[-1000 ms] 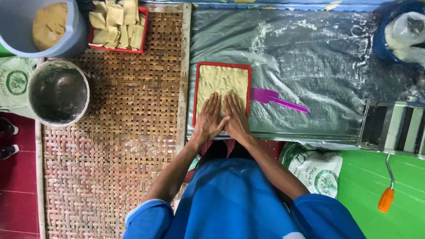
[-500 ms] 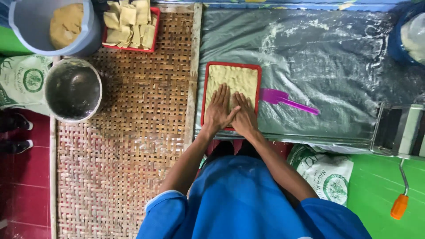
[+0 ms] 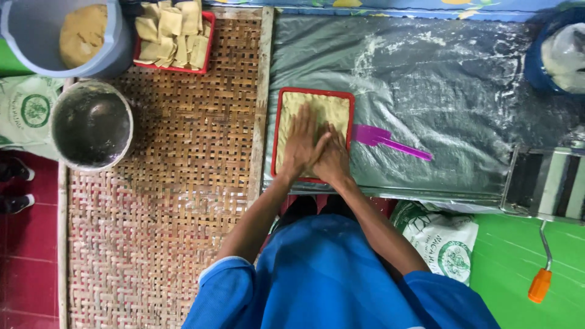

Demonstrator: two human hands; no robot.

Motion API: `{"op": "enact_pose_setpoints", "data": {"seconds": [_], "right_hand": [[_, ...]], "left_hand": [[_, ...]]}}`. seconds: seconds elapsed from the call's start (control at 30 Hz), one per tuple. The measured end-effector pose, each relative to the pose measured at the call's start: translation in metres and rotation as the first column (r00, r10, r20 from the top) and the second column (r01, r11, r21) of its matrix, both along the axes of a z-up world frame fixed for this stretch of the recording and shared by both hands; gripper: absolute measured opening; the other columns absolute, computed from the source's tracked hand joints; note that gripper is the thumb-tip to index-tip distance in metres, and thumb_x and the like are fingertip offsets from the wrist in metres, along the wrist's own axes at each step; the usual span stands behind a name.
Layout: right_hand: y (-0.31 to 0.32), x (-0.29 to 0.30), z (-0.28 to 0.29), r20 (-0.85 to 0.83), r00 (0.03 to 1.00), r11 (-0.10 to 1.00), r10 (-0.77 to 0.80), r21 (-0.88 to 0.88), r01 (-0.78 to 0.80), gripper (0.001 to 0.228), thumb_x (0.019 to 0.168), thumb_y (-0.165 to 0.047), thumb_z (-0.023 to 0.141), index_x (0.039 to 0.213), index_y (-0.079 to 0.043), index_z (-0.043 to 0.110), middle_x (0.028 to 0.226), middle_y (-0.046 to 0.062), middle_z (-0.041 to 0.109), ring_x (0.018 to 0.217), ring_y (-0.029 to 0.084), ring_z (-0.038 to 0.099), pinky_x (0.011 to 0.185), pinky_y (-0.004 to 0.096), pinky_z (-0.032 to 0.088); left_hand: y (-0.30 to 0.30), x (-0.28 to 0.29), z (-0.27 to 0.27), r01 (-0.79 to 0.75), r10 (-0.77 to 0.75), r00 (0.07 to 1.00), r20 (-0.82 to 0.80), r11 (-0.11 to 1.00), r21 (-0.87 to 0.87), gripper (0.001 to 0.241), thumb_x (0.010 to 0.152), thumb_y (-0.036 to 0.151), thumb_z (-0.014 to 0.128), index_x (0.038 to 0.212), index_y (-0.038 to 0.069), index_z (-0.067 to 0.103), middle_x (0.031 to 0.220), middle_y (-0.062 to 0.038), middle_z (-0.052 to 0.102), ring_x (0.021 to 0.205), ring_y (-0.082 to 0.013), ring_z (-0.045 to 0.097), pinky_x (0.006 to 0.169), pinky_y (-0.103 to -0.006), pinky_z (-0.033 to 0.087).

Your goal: Portioning dough from a tray and rolling it into smooth circular shapes by hand.

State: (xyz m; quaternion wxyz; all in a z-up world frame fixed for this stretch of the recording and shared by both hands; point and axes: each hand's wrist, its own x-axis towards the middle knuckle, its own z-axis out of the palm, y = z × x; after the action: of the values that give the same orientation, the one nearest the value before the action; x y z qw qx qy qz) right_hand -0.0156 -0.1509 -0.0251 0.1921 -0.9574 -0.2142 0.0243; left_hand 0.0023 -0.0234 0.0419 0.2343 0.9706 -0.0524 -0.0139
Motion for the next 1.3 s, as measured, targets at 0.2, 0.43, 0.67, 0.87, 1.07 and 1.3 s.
{"op": "enact_pose_setpoints", "data": {"seconds": [0.2,0.43,0.67,0.87,1.07,1.3], "right_hand": [[-0.007,0.012,-0.005,0.01,0.999,0.981,-0.042,0.19,0.039,0.05,0.099,-0.015,0.051,0.146,-0.001,0.053,0.147,0.024,0.056,0.142,0.038,0.048,0.117,0.052,0.036],[0.01,0.049,0.023,0.09,0.996,0.972,0.008,0.235,-0.029,0.062,0.104,-0.007,0.05,0.161,0.003,0.029,0.166,0.024,0.029,0.154,0.042,0.026,0.117,0.052,0.04],[0.014,0.05,0.01,-0.006,0.999,0.997,0.044,-0.06,-0.044,0.073,0.1,-0.026,0.048,0.165,-0.007,0.022,0.172,0.013,0.021,0.157,0.032,0.022,0.127,0.053,0.012],[0.02,0.046,0.022,-0.028,0.999,0.993,0.025,-0.111,-0.027,0.069,0.104,-0.028,0.038,0.166,-0.007,0.017,0.174,0.011,0.011,0.16,0.031,0.012,0.128,0.051,0.006],[0.019,0.045,0.03,-0.011,1.0,0.997,0.01,-0.081,-0.011,0.078,0.098,-0.028,0.048,0.165,-0.005,0.018,0.173,0.015,0.012,0.16,0.034,0.011,0.128,0.052,0.007],[0.021,0.045,0.031,-0.065,0.991,0.993,-0.117,0.019,0.119,0.086,0.098,-0.036,0.048,0.162,0.007,0.011,0.168,0.033,0.007,0.157,0.047,0.006,0.129,0.054,0.005]], "left_hand": [[0.026,0.014,-0.032,-0.014,0.013,1.0,0.012,0.987,0.162,0.1,0.096,0.076,0.037,0.163,0.003,0.022,0.166,-0.031,0.021,0.157,-0.0425,0.02,0.131,-0.0509,0.014],[0.026,0.021,-0.039,-0.048,0.046,0.999,0.015,0.979,0.2,0.091,0.1,0.072,0.033,0.16,0.004,0.032,0.162,-0.03,0.032,0.154,-0.0412,0.027,0.128,-0.0498,0.018],[0.026,0.017,-0.038,-0.115,0.113,0.991,0.071,0.993,0.018,0.071,0.105,0.055,0.04,0.156,0.006,0.042,0.164,-0.024,0.034,0.155,-0.0381,0.025,0.128,-0.0486,0.019],[0.023,0.028,-0.046,-0.083,0.072,0.989,0.125,0.993,0.081,0.086,0.101,0.068,0.04,0.16,0.006,0.034,0.167,-0.022,0.027,0.157,-0.0397,0.018,0.129,-0.0506,0.015],[0.02,0.03,-0.05,-0.09,0.071,0.986,0.15,0.988,0.123,0.103,0.091,0.082,0.046,0.159,0.005,0.036,0.161,-0.026,0.036,0.153,-0.0441,0.026,0.127,-0.0538,0.019],[0.024,0.027,-0.041,-0.057,0.052,0.997,0.052,0.994,0.095,0.09,0.1,0.071,0.036,0.16,0.004,0.033,0.163,-0.028,0.031,0.154,-0.0451,0.023,0.127,-0.0543,0.018]]}}
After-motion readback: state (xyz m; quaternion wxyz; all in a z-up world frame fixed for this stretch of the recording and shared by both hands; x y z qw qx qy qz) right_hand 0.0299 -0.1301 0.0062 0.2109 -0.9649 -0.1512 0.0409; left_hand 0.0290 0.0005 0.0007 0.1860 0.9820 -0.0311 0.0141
